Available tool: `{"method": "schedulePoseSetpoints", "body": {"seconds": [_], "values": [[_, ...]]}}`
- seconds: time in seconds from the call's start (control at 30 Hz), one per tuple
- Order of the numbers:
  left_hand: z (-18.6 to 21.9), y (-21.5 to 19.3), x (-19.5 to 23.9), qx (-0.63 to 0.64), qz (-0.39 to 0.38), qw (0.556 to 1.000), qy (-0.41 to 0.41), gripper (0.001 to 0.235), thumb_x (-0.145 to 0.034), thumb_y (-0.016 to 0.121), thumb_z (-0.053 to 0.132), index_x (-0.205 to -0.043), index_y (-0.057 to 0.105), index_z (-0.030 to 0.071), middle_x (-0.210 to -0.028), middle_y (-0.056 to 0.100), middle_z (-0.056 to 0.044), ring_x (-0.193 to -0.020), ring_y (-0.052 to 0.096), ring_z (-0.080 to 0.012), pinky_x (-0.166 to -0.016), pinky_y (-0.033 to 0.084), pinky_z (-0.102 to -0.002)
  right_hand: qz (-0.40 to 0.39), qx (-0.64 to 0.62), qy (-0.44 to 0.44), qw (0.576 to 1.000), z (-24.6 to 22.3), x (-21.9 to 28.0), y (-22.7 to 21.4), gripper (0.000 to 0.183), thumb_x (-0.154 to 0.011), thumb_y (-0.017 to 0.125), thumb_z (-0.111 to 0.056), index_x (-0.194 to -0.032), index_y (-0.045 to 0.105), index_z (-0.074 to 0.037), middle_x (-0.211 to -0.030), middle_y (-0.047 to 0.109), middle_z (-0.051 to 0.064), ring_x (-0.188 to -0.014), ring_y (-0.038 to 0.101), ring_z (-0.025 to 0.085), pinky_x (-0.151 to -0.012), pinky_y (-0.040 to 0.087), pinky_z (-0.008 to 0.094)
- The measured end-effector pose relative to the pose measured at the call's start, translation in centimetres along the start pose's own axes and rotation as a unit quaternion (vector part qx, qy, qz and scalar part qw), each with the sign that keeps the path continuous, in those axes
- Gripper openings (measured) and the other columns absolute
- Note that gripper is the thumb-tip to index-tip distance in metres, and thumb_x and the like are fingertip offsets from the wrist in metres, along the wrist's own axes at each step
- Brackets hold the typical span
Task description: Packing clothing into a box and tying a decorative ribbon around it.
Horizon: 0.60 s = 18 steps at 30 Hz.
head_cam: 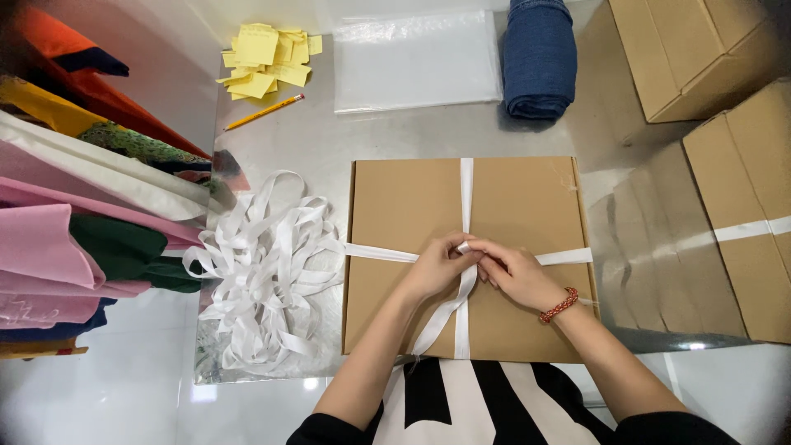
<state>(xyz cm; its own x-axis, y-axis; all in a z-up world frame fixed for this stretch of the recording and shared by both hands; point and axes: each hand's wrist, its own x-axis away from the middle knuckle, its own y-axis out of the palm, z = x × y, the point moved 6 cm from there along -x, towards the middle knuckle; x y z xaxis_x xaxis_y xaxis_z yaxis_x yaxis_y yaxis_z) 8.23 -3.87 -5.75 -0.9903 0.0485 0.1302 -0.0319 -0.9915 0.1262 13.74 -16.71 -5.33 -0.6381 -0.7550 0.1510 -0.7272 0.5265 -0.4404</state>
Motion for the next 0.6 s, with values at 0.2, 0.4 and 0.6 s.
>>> {"method": "schedulePoseSetpoints", "body": {"seconds": [0.2, 0.4, 0.6], "values": [[-2.2, -2.1, -1.0, 0.074, 0.004, 0.996, -0.044, 0.024, -0.097, 0.076, 0.006, -0.121, 0.078, 0.003, -0.097, 0.076, -0.010, -0.084, 0.074, -0.0117, -0.075, 0.061, -0.024, -0.032, -0.203, 0.038, 0.978, 1.7, 0.3, -0.1, 0.029, -0.103, 0.056, -0.002, -0.125, 0.042, -0.014, -0.071, 0.068, 0.006, -0.056, 0.058, 0.014, -0.056, 0.049, 0.026], [-5.2, -2.7, -2.0, 0.187, 0.030, 0.982, -0.024, 0.041, -0.092, 0.080, -0.003, -0.119, 0.051, 0.008, -0.093, 0.068, -0.013, -0.070, 0.076, -0.0211, -0.062, 0.064, -0.026, -0.022, -0.271, 0.036, 0.962, 1.2, 0.5, -0.2, 0.034, -0.102, 0.061, 0.001, -0.111, 0.033, -0.017, -0.072, 0.069, 0.008, -0.053, 0.059, 0.014, -0.053, 0.048, 0.025], [-3.3, -2.3, -1.5, 0.185, 0.001, 0.982, -0.035, 0.039, -0.095, 0.079, 0.000, -0.116, 0.048, 0.008, -0.097, 0.075, -0.009, -0.078, 0.076, -0.0119, -0.067, 0.064, -0.019, -0.089, -0.356, 0.071, 0.928, 4.4, -0.7, -0.3, 0.036, -0.101, 0.061, 0.002, -0.115, 0.035, -0.018, -0.069, 0.064, 0.010, -0.053, 0.057, 0.018, -0.052, 0.050, 0.030]]}}
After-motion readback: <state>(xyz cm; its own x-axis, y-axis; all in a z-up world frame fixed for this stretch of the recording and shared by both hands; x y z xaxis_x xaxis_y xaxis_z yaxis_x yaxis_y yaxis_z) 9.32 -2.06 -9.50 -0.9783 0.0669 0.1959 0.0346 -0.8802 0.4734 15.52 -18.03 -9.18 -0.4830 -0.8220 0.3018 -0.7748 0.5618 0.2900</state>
